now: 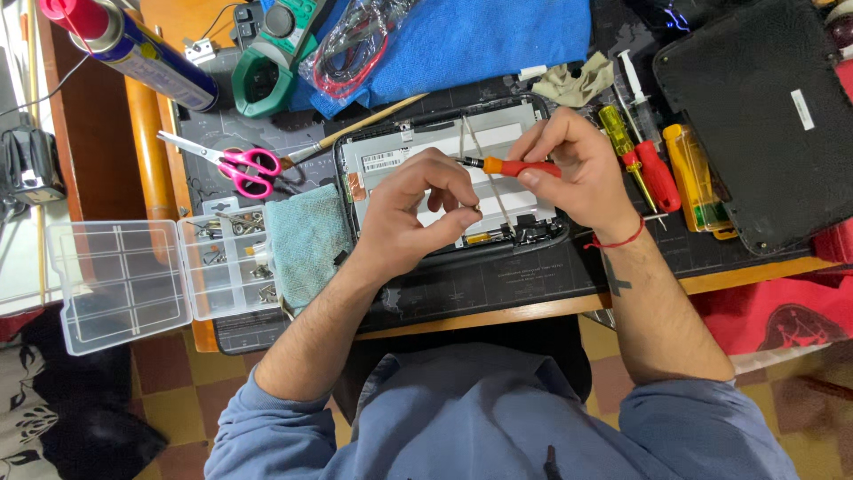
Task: The person uses a brush to clean the surface of a disassembled electronic device on a workbench. They then use a screwdriver to adjust a small component on the device.
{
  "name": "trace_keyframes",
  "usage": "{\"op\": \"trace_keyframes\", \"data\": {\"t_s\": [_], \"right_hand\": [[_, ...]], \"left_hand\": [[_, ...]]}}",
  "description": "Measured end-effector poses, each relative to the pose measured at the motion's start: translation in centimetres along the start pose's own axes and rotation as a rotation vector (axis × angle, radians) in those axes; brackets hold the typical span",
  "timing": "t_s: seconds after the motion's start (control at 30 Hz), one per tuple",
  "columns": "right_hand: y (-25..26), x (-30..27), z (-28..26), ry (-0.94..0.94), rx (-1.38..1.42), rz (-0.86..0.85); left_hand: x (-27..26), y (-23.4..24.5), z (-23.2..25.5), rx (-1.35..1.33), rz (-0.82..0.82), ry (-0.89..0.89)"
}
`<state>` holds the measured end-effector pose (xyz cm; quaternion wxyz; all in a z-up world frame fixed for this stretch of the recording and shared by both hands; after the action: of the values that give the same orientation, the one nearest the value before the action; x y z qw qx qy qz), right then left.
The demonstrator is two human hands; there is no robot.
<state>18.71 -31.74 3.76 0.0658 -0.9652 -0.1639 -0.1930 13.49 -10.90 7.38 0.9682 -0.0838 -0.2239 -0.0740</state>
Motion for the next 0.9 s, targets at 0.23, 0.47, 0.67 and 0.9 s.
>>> {"op": "trace_keyframes", "data": {"t_s": [0.23, 0.47, 0.67, 0.9], "right_hand": [[0.0, 0.2, -0.5, 0.009, -0.080, -0.024], [-0.1, 0.6, -1.2, 0.068, -0.254, -0.016], [-0.1, 0.8, -2.0, 0.035, -0.484, -0.071], [-1.1, 0.9, -3.7, 0.027, -0.724, -0.252]], "left_hand": [[0.0, 0.1, -0.4, 0.005, -0.009, -0.011], [0.0, -0.2, -0.2, -0.038, -0.012, -0.003], [-0.3, -0.3, -0.5, -0.054, -0.008, 0.060], [-0.2, -0.4, -0.9, 0.012, -0.015, 0.102]]}}
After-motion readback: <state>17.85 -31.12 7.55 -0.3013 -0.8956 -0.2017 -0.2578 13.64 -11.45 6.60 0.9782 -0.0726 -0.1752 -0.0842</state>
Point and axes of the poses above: each hand's wrist, its own x-axis towards the middle knuckle, its own y-axis out of the back of the hand, z = x × y, the point moved 5 cm from there along x, towards the middle knuckle, and after that the axes turned 6 degrees about z, right-handed, at the moved point
